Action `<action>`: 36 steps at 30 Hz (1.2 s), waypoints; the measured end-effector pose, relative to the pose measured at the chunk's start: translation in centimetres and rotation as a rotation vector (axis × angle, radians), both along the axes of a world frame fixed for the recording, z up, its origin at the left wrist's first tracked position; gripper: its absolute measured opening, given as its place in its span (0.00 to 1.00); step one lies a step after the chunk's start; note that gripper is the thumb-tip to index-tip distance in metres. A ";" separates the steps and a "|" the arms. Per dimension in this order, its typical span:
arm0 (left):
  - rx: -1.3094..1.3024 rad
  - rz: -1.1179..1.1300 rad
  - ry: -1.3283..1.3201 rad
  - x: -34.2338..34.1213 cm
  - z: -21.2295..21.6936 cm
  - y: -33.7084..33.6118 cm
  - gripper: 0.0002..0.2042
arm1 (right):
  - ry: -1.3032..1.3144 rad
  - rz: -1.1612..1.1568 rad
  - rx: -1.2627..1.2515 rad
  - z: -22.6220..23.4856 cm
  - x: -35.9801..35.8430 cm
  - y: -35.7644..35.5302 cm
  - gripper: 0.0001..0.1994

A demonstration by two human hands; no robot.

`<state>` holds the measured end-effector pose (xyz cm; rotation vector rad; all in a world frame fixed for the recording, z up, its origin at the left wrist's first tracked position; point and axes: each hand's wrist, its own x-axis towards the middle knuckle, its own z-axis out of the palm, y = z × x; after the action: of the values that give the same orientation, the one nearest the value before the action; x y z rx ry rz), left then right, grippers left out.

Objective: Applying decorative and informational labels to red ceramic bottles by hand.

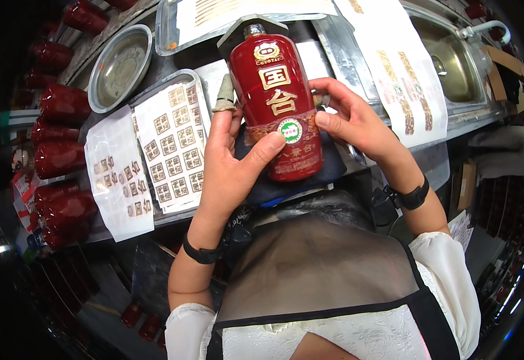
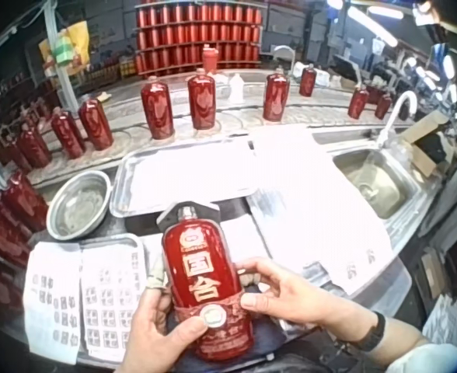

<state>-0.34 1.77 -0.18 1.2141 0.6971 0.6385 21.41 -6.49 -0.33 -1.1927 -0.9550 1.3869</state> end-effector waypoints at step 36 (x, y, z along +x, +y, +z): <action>0.139 -0.015 0.066 -0.4 -0.1 0.0 0.34 | -0.190 -0.031 -0.060 0.6 -0.4 -0.8 0.32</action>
<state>-0.78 1.81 -0.29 1.3722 0.7069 0.6449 20.99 -7.24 0.27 -1.3978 -1.0281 1.3021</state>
